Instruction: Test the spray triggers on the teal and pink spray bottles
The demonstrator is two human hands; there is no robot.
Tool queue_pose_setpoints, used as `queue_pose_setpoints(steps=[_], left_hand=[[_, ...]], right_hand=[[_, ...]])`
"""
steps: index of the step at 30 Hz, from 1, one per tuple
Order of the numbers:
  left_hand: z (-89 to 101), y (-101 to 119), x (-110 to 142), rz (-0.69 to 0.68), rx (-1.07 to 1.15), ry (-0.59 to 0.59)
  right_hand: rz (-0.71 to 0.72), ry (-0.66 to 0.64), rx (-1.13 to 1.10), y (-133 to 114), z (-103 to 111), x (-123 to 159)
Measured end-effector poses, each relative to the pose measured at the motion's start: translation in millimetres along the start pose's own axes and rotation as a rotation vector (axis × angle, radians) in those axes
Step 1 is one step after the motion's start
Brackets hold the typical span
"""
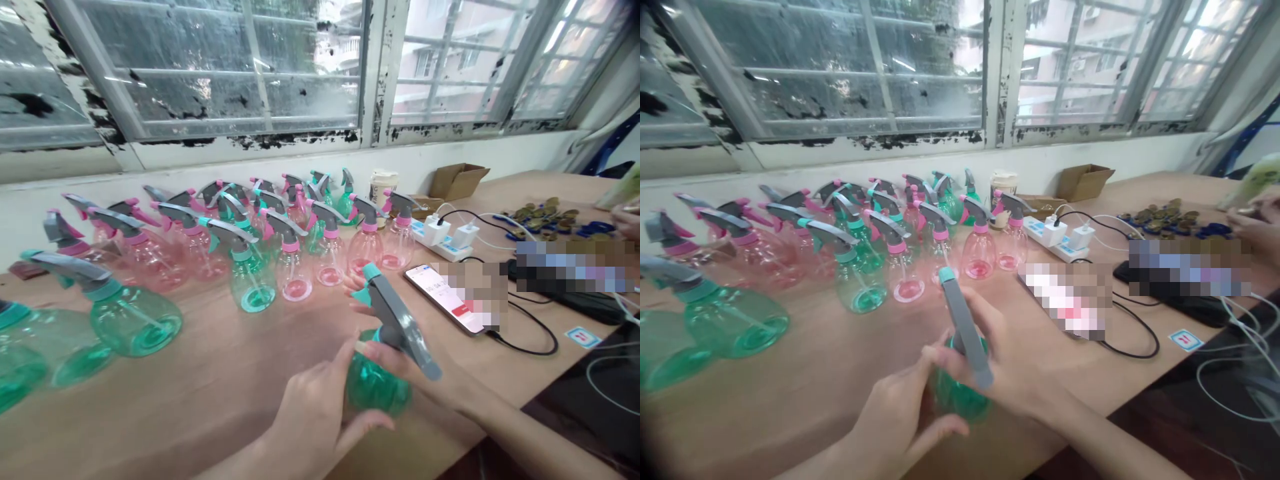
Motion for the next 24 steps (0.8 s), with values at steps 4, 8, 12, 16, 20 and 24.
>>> queue_pose_setpoints(steps=[4, 8, 12, 16, 20, 24], left_hand=[[-4.1, -18, 16, -0.090, 0.001, 0.032], [-1.2, -36, 21, -0.021, 0.034, 0.090], [0.8, -52, 19, 0.044, 0.022, 0.116], [5.1, -62, 14, -0.020, -0.229, 0.156], [6.4, -65, 12, -0.072, -0.499, 0.190], [1.6, -69, 15, -0.044, -0.541, 0.157]], right_hand=[[0.014, -0.001, 0.131, 1, -4, -2], [0.013, -0.036, 0.130, 0, 1, -9], [0.048, -0.045, 0.149, -4, 4, -17], [0.050, -0.028, 0.204, -5, 4, -28], [0.048, -0.020, 0.134, -5, -2, -47], [0.059, -0.106, -0.018, -2, -15, -66]])
Point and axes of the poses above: each hand's wrist, its own x-axis away from the middle knuckle, its own z-axis out of the back of the hand, y = z × x, the point moved 2 cm from there along -x, towards the middle knuckle, and after that the axes turned 11 degrees about -x, right-handed, at the moved point
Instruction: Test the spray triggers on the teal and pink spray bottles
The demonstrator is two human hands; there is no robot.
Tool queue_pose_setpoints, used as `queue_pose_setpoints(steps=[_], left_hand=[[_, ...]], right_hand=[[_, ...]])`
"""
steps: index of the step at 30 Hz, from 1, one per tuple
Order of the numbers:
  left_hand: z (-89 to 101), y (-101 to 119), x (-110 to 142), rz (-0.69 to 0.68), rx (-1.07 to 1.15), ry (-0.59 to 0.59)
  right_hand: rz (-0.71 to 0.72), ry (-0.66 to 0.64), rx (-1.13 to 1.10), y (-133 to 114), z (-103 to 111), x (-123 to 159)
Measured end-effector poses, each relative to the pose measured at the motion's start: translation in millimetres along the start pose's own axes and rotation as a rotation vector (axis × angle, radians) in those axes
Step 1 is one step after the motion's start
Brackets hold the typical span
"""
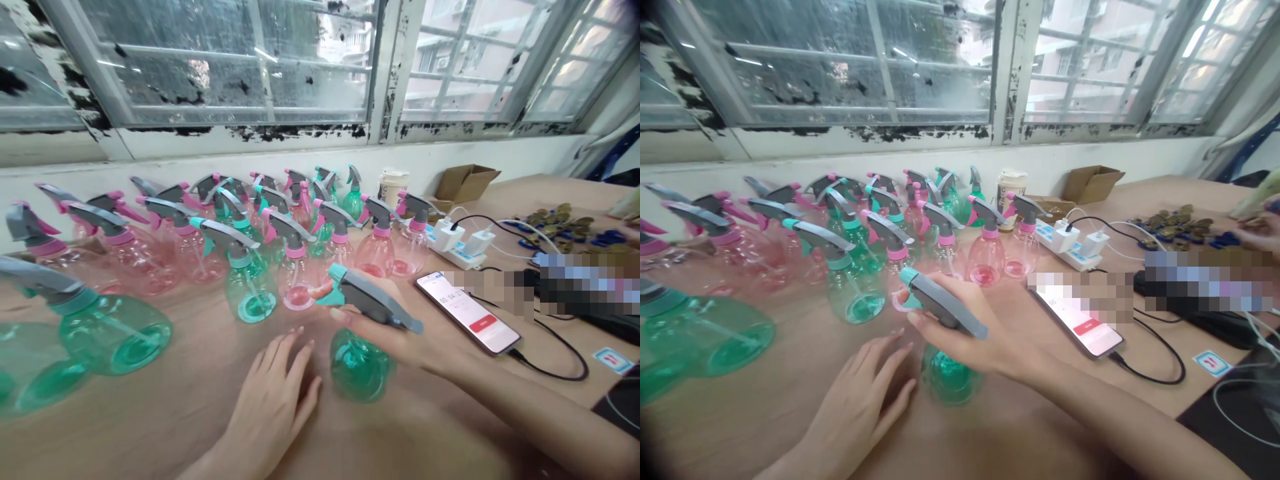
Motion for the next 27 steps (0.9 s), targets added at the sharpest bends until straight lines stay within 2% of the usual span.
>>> queue_pose_setpoints(steps=[4, 11, 14, 21, 27], left_hand=[[-7.9, -4, 5, 0.043, -0.024, -0.069], [-15.0, -5, 9, 0.026, -0.040, -0.124], [-15.1, -4, 10, 0.048, -0.022, -0.126], [-11.4, -1, 9, 0.111, -0.068, -0.165], [-9.5, -2, 6, 0.100, -0.068, -0.144]], right_hand=[[-0.006, -0.052, -0.112, 8, -11, -13], [0.054, -0.106, -0.269, 23, -17, -18], [0.108, -0.107, -0.286, 25, -19, -22], [0.073, -0.179, -0.248, 28, -26, -33], [0.081, -0.146, -0.260, 28, -24, -32]])
Point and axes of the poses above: each hand's wrist, its own x-axis away from the middle knuckle, its own z-axis out of the back of the hand, y = z × x, the point moved 2 cm from there along -x, towards the middle knuckle, and after that the axes turned 11 degrees about -x, right-handed, at the moved point
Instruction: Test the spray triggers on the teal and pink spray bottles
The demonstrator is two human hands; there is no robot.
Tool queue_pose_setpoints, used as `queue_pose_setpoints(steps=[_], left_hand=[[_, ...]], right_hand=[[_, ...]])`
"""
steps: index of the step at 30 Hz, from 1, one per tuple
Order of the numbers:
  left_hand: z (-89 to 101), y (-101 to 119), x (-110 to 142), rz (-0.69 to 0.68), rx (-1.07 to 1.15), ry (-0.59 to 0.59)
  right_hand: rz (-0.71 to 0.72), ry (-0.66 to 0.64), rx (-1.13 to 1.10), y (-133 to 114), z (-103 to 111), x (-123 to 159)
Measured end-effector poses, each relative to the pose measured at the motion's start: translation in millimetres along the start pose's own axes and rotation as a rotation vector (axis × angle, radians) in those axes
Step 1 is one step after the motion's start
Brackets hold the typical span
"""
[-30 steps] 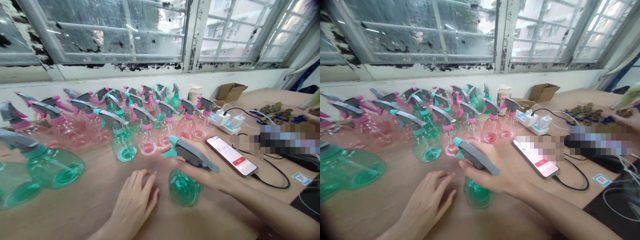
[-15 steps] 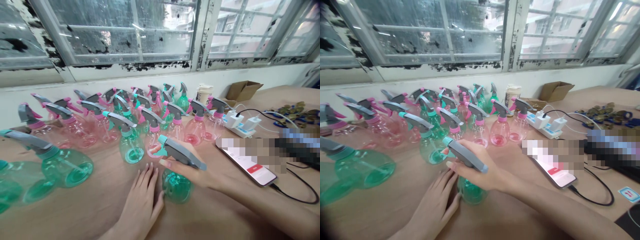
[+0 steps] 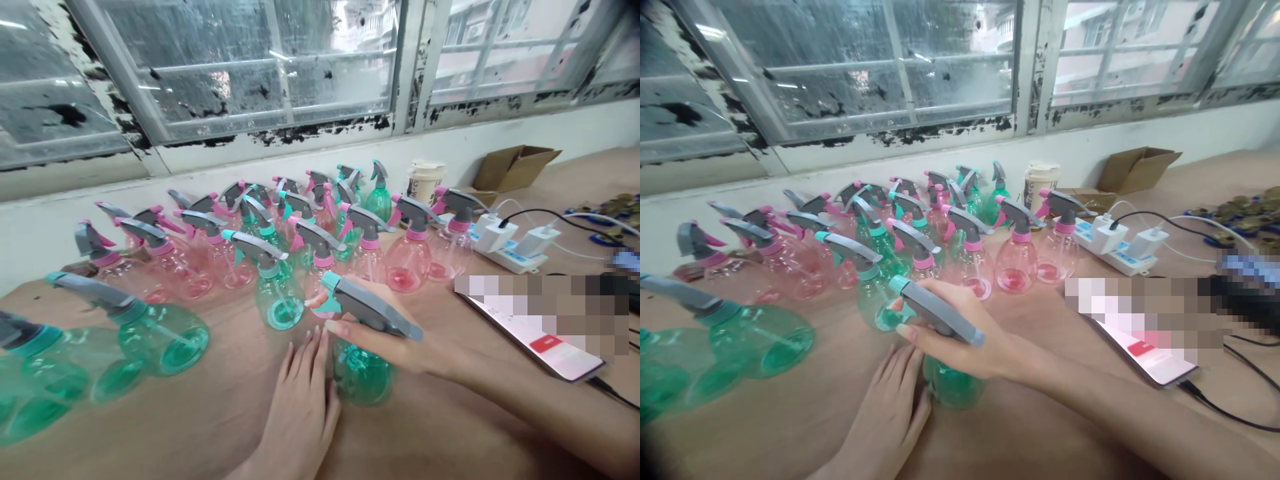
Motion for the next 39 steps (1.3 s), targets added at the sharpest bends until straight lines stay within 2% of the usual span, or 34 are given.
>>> queue_pose_setpoints(steps=[9, 18, 23, 27, 33, 39], left_hand=[[-1.3, -1, 1, -0.053, 0.035, -0.014], [-1.8, 0, 1, -0.038, 0.077, -0.057], [1.9, 1, -1, -0.018, 0.054, -0.063], [3.4, 2, -2, -0.027, 0.030, -0.064], [2.8, 2, -1, -0.043, 0.002, -0.076], [0.6, 3, 0, -0.025, 0.014, -0.063]], right_hand=[[-0.006, -0.013, 0.027, 0, -2, -2], [-0.023, -0.030, 0.005, 6, -2, 3], [0.017, 0.003, 0.086, 1, 0, 1], [0.047, -0.019, 0.157, -5, 2, 2], [-0.012, -0.016, 0.141, -4, 3, 5], [-0.110, 0.047, 0.046, -1, 2, 4]])
Point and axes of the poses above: each hand's wrist, its own x-axis away from the middle knuckle, its own z-axis out of the back of the hand, y = z × x, the point moved 2 cm from there along -x, towards the middle knuckle, and after that the axes turned 11 degrees about -x, right-handed, at the moved point
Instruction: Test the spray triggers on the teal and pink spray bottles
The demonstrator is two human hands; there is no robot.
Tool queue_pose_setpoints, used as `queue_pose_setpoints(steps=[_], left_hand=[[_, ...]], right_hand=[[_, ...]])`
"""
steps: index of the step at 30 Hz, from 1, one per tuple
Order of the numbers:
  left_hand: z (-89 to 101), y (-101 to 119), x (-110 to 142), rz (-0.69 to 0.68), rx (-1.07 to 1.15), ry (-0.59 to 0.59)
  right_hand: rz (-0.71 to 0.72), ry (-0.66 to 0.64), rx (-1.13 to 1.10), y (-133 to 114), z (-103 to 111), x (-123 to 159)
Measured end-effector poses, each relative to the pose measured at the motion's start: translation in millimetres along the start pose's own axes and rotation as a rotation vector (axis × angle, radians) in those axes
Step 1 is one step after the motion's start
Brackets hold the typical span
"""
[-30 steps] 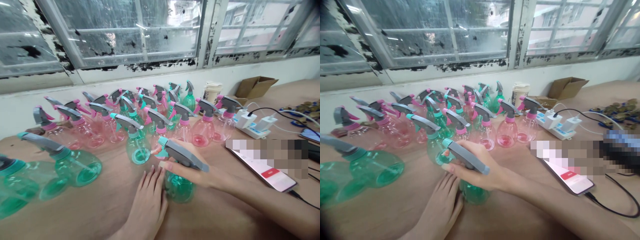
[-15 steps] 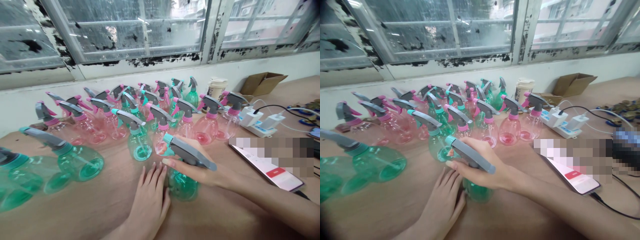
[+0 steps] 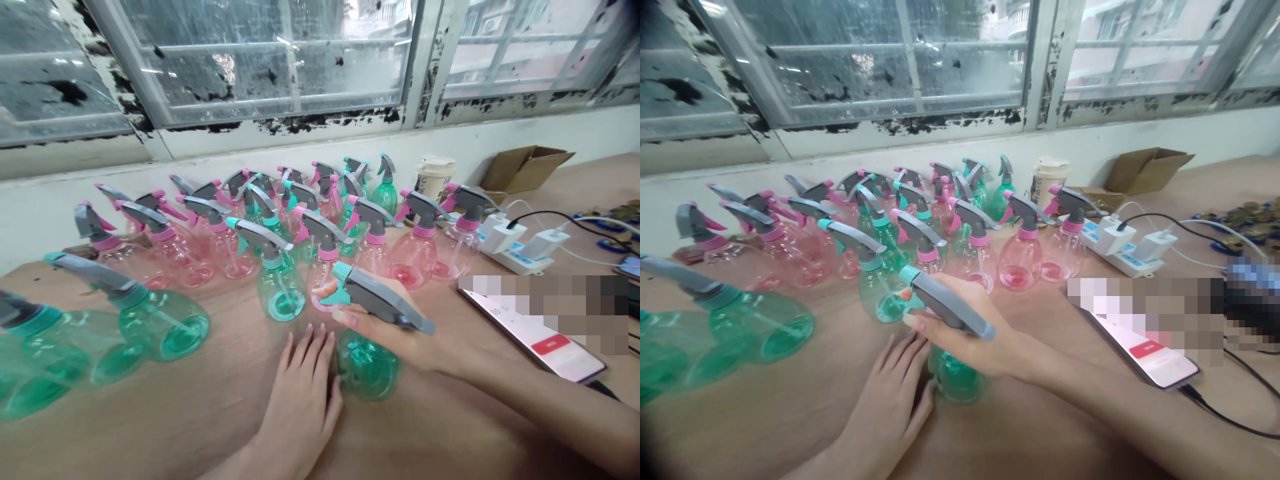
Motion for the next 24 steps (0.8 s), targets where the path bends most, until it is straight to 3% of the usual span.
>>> queue_pose_setpoints(steps=[16, 24], left_hand=[[0.9, -1.2, -0.4, 0.003, 0.018, 0.023], [1.0, -1.2, -1.2, 0.004, 0.016, 0.011]], right_hand=[[0.043, -0.009, -0.010, 0.4, -2.6, 0.3], [0.098, -0.073, 0.003, -0.3, -1.7, 1.3]])
Point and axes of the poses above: each hand's wrist, its own x-axis away from the middle knuckle, its own z-axis out of the back of the hand, y = z × x, the point moved 2 cm from there along -x, towards the middle knuckle, and after that the axes turned 11 degrees about -x, right-handed, at the moved point
